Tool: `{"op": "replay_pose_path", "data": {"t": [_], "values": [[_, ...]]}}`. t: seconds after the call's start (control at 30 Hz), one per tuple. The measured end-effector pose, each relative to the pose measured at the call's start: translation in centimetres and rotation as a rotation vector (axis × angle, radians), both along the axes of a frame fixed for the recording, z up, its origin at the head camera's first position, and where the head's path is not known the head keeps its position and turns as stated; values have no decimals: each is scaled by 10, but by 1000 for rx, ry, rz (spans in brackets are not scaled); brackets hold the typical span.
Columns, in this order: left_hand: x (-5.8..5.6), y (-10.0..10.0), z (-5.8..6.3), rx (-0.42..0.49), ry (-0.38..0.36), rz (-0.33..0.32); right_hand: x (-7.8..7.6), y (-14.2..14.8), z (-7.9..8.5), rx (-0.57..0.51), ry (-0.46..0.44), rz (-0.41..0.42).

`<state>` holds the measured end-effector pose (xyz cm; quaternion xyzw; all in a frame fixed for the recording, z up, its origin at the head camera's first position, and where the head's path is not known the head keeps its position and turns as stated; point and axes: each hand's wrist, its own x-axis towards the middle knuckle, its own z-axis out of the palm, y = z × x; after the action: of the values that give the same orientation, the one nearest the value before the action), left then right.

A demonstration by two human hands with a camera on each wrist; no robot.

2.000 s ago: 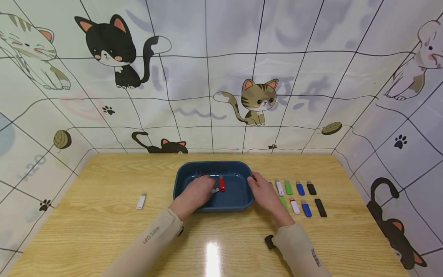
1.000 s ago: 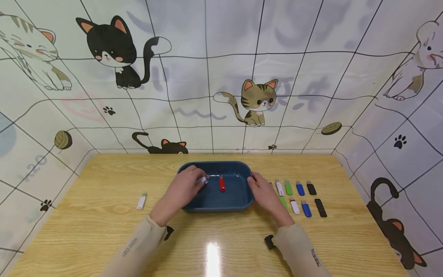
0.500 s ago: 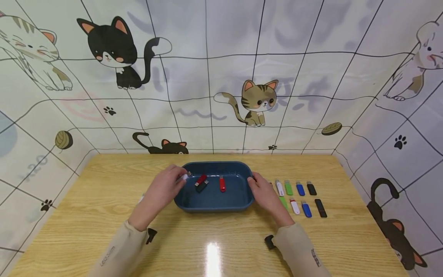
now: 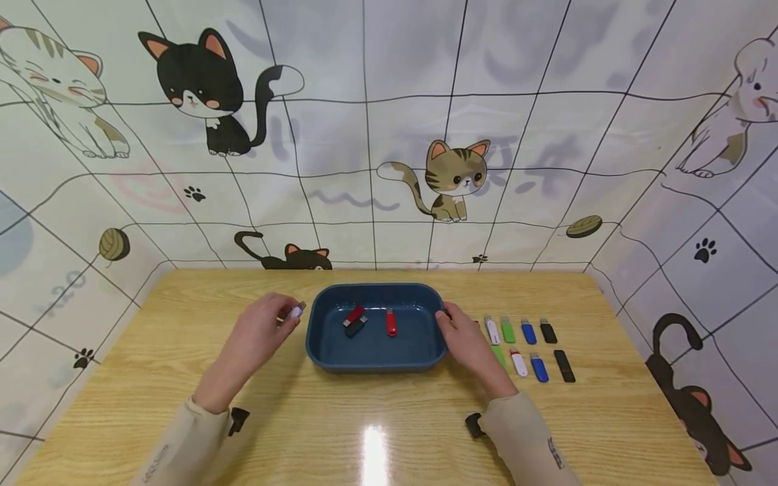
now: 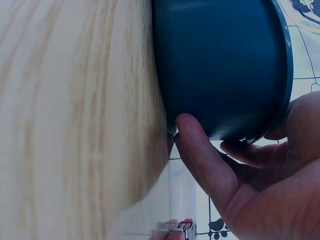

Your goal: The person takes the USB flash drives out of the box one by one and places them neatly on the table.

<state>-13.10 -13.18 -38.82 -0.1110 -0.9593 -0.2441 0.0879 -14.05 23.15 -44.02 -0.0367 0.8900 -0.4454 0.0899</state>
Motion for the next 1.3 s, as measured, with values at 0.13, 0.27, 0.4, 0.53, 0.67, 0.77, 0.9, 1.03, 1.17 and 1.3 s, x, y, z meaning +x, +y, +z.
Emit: {"op": "replay_pose_path", "data": {"t": [0.13,0.27,0.4,0.53,0.67,0.77,0.9,1.03,1.17,1.3], "values": [[3,-12,-1,0,13,13,0,1,-1,0,8,0],[6,-22,-2,2,19,24,-1,1,-1,-3,11,-2],[10,-33,-4,15,15,39,0,2,-2,-5,16,-1],[13,-43,-5,10,-8,62,0,2,-2,-11,17,3],[16,-52,-6,5,-40,85,0,1,-1,-13,14,2],[18,-58,-8,5,-56,99,0,1,-1,-12,14,0],[19,-65,-11,-2,-68,122,-1,1,-1,-10,18,-3],[20,-72,-14,-1,-90,145,0,1,-2,-10,18,-6],[20,-78,-15,-13,-118,160,0,1,-3,-17,19,-7],[21,-83,-18,-37,-129,153,0,1,-2,-18,25,-10]]}}
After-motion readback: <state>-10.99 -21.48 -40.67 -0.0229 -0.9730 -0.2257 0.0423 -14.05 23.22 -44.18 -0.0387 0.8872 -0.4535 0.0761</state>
